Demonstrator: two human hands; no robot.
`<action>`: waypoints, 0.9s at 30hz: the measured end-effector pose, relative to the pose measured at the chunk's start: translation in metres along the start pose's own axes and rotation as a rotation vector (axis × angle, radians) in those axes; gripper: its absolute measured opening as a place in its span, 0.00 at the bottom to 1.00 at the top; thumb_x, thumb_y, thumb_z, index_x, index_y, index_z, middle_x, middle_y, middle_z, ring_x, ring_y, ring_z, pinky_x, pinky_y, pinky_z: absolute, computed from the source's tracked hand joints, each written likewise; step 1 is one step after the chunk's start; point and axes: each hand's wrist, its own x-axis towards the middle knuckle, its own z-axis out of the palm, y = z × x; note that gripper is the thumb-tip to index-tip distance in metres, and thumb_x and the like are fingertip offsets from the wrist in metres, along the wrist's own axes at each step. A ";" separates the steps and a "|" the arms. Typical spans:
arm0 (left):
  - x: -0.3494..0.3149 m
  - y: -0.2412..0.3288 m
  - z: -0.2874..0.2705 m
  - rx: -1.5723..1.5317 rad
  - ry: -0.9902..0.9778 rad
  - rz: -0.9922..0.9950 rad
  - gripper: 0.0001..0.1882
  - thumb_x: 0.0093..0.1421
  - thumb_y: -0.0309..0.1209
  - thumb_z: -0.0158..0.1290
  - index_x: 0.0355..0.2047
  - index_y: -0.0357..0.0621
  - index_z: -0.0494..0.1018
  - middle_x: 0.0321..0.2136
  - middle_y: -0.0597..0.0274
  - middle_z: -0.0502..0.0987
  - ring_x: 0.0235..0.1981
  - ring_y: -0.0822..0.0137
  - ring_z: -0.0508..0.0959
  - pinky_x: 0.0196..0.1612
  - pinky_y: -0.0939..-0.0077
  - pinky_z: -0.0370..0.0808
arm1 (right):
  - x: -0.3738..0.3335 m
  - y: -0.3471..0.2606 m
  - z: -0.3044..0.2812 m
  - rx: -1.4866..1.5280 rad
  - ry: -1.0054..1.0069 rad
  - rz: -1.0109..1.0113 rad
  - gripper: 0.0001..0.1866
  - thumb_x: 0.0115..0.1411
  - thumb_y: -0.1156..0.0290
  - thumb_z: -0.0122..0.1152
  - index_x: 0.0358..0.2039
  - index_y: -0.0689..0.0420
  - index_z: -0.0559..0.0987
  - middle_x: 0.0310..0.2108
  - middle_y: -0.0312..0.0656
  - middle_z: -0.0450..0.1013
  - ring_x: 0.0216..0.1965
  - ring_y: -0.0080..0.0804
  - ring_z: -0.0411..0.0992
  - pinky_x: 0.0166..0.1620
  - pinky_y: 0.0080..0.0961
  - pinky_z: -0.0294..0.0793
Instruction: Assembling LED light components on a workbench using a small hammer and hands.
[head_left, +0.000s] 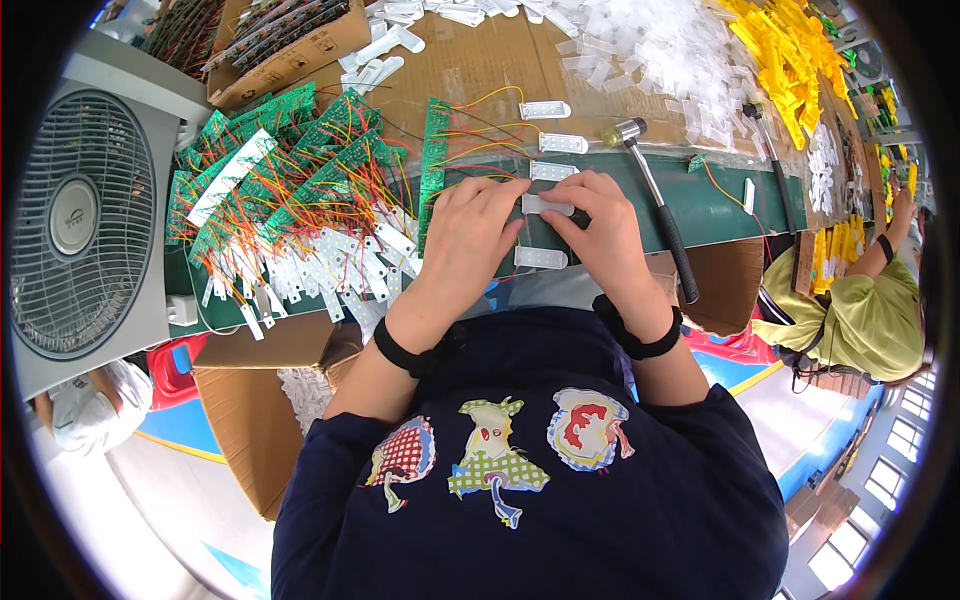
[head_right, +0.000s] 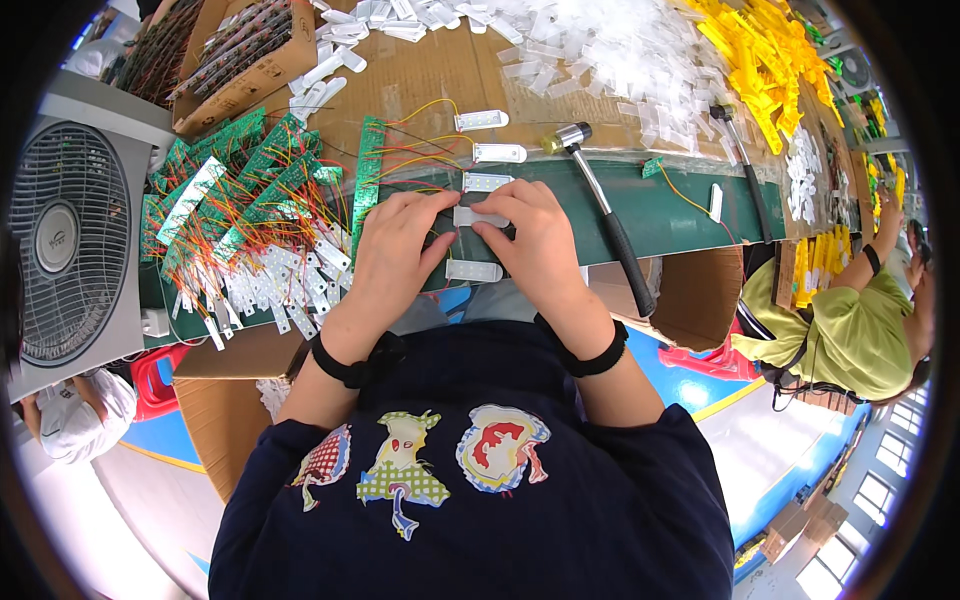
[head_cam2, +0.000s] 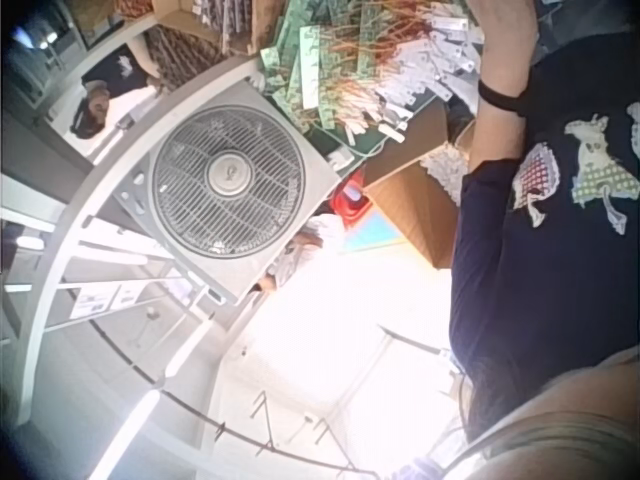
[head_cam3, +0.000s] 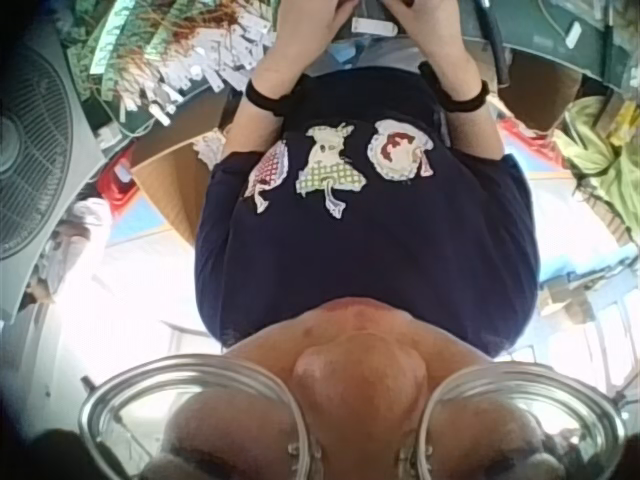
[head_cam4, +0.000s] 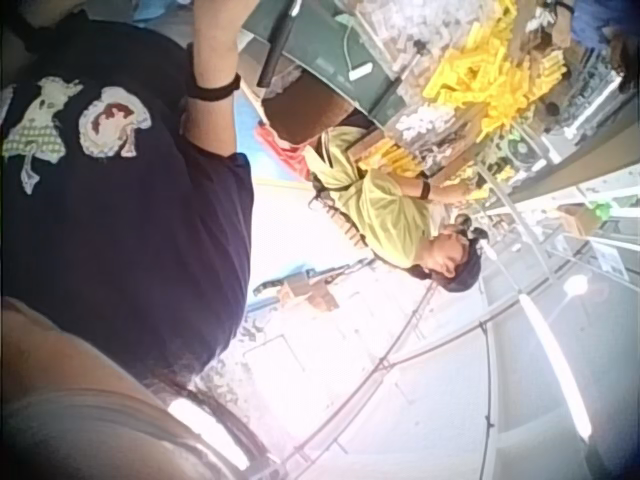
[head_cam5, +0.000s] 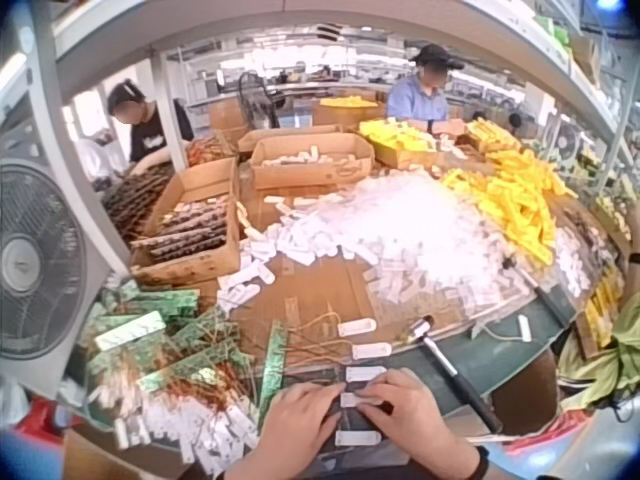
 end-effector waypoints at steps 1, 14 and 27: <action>0.000 0.000 0.000 0.002 0.003 0.011 0.26 0.56 0.25 0.67 0.56 0.46 0.76 0.46 0.60 0.82 0.50 0.55 0.79 0.54 0.58 0.73 | 0.000 0.000 -0.001 0.000 0.002 0.006 0.12 0.53 0.79 0.75 0.40 0.57 0.88 0.38 0.40 0.79 0.43 0.41 0.75 0.45 0.34 0.75; 0.002 0.000 0.002 0.055 0.022 0.094 0.14 0.57 0.25 0.64 0.44 0.47 0.79 0.50 0.66 0.83 0.50 0.60 0.78 0.53 0.58 0.73 | 0.001 0.026 -0.036 -0.515 0.380 0.018 0.19 0.55 0.68 0.75 0.46 0.56 0.82 0.39 0.47 0.77 0.46 0.49 0.74 0.48 0.47 0.74; 0.001 -0.001 0.001 0.029 0.023 0.088 0.14 0.56 0.25 0.64 0.44 0.49 0.80 0.50 0.67 0.82 0.51 0.60 0.78 0.54 0.59 0.72 | -0.065 -0.018 -0.061 -0.082 0.065 0.143 0.09 0.67 0.79 0.61 0.48 0.62 0.80 0.33 0.51 0.75 0.31 0.48 0.77 0.35 0.34 0.75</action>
